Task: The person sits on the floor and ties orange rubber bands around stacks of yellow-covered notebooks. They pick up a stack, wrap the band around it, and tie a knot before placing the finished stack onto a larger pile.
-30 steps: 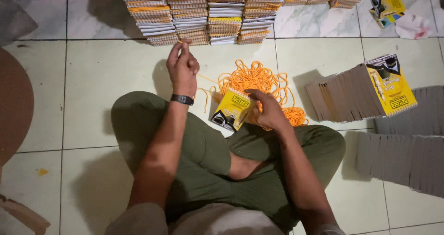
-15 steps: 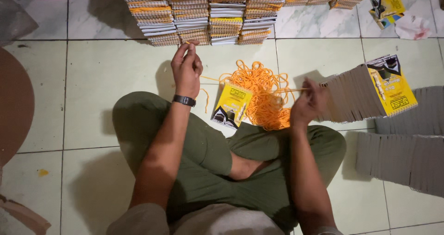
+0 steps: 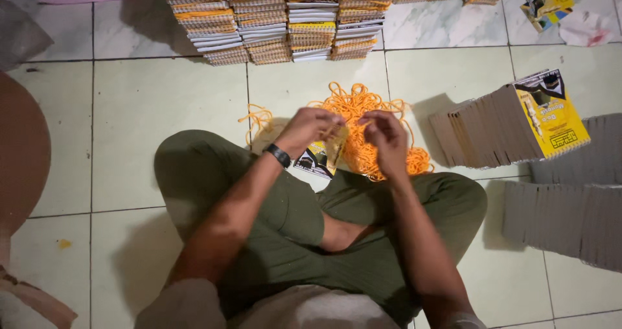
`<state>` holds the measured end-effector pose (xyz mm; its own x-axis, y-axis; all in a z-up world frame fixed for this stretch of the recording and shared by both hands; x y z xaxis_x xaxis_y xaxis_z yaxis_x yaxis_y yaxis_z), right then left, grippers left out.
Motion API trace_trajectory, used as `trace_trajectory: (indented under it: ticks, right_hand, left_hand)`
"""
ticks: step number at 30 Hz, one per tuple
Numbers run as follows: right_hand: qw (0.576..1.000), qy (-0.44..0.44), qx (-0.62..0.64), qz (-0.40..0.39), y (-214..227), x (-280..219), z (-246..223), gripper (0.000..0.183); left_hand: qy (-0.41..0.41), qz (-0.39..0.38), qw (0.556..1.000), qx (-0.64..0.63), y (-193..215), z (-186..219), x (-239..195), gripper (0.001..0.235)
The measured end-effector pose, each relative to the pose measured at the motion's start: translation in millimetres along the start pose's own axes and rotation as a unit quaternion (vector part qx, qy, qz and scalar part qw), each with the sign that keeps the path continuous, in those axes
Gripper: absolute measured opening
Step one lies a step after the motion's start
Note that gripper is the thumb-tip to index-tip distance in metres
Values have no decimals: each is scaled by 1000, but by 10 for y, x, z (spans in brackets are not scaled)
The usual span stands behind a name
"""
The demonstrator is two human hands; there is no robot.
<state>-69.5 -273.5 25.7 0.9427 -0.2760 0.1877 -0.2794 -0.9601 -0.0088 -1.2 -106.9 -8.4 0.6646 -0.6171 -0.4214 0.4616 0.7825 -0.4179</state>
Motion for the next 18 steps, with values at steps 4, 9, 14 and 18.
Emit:
trace_trajectory:
  ticks: [4,9,14,18]
  right_hand:
    - [997,-18,-42,-54,-313,-77,-45,36]
    - [969,-23,-226,-100,-402,-103,3,42]
    - [967,-34,-226,-108,-443,-152,-47,43]
    - [964,-36,-236,-112,-403,-151,156,42]
  left_hand:
    - [30,-27,996,-83,19,-555,255,28]
    - [92,-38,986,-135,125,-950,437,39]
    - [83,-34,986,-137,-121,-482,128,43]
    - [20,-25,988,-151,-28,-468,283,33]
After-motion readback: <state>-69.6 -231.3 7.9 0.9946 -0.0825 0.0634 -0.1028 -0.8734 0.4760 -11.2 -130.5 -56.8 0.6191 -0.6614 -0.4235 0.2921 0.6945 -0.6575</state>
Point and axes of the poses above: each hand's wrist, its own x-axis towards the middle knuckle, its own y-axis out of the back of the hand, z = x × y, the point moved 9 cm from there along x, towards the middle knuckle, and after that the axes turned 3 degrees about -x, right-handed, at the moved point
